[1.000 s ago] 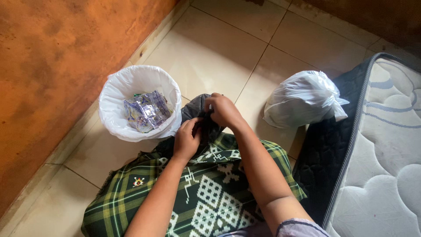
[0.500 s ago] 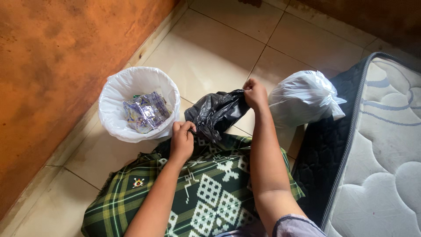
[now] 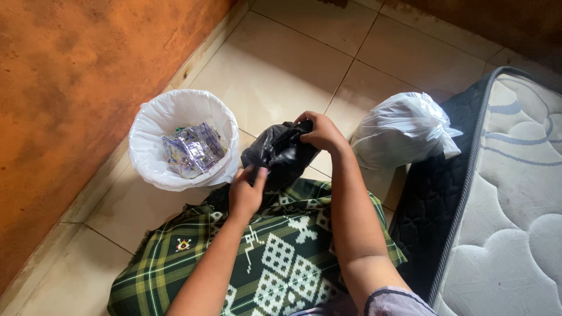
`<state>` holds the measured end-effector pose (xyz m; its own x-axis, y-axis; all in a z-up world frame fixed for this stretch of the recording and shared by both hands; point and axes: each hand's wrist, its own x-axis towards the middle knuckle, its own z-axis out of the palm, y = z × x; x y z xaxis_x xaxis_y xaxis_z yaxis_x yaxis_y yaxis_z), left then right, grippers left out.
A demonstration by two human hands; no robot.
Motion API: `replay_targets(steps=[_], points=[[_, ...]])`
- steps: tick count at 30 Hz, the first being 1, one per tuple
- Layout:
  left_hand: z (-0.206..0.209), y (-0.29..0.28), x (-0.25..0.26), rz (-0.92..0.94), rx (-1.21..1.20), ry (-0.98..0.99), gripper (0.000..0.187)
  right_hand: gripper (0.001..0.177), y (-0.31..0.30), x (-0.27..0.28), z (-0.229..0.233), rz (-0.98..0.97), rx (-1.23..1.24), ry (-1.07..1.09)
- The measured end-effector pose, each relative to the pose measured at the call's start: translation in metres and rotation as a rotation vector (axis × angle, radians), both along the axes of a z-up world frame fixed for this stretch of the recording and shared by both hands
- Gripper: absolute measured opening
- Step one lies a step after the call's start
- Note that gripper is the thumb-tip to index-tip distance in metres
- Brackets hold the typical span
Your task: The person sits on a mat and picks up various small trash items from the floor, placing them into a white bucket lined with a plastic bag. They then transfer items from a black plastic bag into the bucket and finally place the black bag inside the bucket.
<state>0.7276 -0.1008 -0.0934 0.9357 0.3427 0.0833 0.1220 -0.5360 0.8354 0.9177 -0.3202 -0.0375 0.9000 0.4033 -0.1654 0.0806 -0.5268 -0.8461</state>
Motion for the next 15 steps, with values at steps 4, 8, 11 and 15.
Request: replay_targets(steps=[4, 8, 11, 15], points=[[-0.030, 0.010, 0.007, 0.121, -0.902, 0.305, 0.036, 0.034, -0.017, 0.014, -0.018, -0.019, 0.061, 0.132], [-0.031, 0.014, 0.007, 0.045, -1.529, 0.096, 0.023, 0.038, -0.041, 0.022, -0.032, 0.041, -0.158, 0.122], [-0.024, 0.015, 0.005, -0.028, -1.673, -0.041, 0.030, 0.046, -0.051, 0.020, -0.045, 0.048, -0.703, 0.061], [-0.024, 0.014, 0.007, -0.023, -1.768, -0.041, 0.029, 0.037, -0.053, 0.024, -0.056, -0.035, -0.386, 0.217]])
